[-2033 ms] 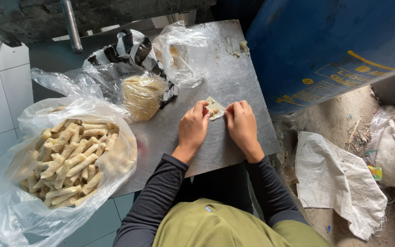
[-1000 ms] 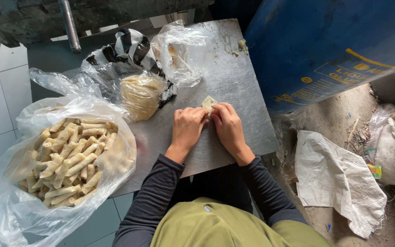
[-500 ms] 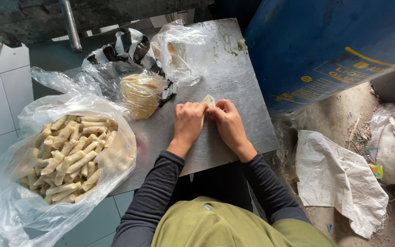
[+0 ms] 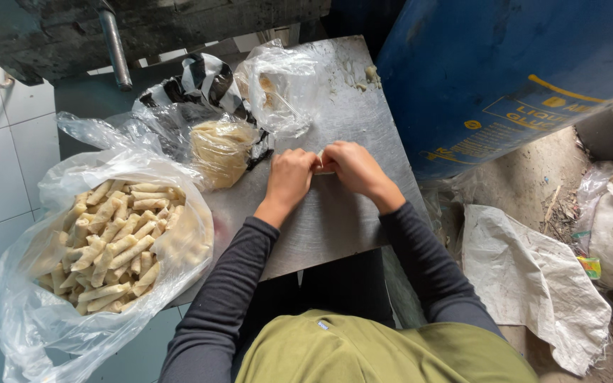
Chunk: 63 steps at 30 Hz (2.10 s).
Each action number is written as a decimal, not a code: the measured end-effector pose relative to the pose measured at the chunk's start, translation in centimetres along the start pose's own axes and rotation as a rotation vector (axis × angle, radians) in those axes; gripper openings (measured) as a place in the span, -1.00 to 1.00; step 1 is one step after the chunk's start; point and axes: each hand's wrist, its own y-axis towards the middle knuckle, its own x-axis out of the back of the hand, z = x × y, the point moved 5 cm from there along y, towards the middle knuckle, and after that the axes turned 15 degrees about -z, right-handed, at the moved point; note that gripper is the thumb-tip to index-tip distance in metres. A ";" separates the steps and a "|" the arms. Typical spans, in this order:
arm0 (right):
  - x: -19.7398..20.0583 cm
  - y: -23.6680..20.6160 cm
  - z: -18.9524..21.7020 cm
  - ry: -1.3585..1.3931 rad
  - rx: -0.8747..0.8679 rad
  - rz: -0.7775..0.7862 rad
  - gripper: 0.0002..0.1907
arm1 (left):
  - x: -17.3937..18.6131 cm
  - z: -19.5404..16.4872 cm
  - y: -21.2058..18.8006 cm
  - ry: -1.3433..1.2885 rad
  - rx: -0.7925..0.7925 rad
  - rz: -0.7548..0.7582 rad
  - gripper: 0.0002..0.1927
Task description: The person wraps pieces of dough in thin pastry sheets at a metal table, folding each wrapper around the filling and placing the finished wrapped rolls into a large plastic bag filled with similar rolls. They occasionally reach into the bag of dough pieces and take new wrappers to continue wrapping.
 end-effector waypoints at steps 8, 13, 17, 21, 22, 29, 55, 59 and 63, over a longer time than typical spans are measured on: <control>-0.2 -3.7 0.2 -0.051 0.090 -0.363 -0.87 | 1.3 -1.2 -0.7 -0.001 -0.083 -0.126 -0.92; -1.0 -2.9 -1.6 -0.040 -0.231 -0.381 -0.85 | 1.0 0.3 0.3 -0.072 0.362 0.015 -0.79; -1.2 -2.9 -1.4 -0.100 -0.202 -0.344 -0.86 | 1.7 0.0 0.6 -0.115 0.254 -0.060 -0.86; -1.0 -3.1 -1.5 -0.096 -0.041 -0.274 -0.85 | 1.8 0.7 0.3 -0.143 0.035 -0.030 -0.86; -1.2 -3.2 -1.6 -0.121 -0.023 -0.292 -0.86 | 1.7 0.9 0.1 -0.118 0.013 -0.033 -0.90; -3.2 -3.6 -1.7 -0.210 -0.130 -0.392 -0.89 | 0.7 0.9 -0.5 0.006 0.181 -0.097 -0.88; -4.8 -1.7 -4.1 -0.352 -0.211 -0.501 -0.79 | -1.1 1.0 0.3 0.224 0.292 -0.310 -0.75; -5.2 0.2 -4.8 -0.324 -0.250 -0.511 -0.79 | -2.4 1.9 1.6 0.204 0.280 -0.312 -0.78; -3.2 0.4 -6.0 -0.183 -0.277 -0.600 -0.92 | -2.0 3.2 2.0 0.070 0.274 -0.220 -0.82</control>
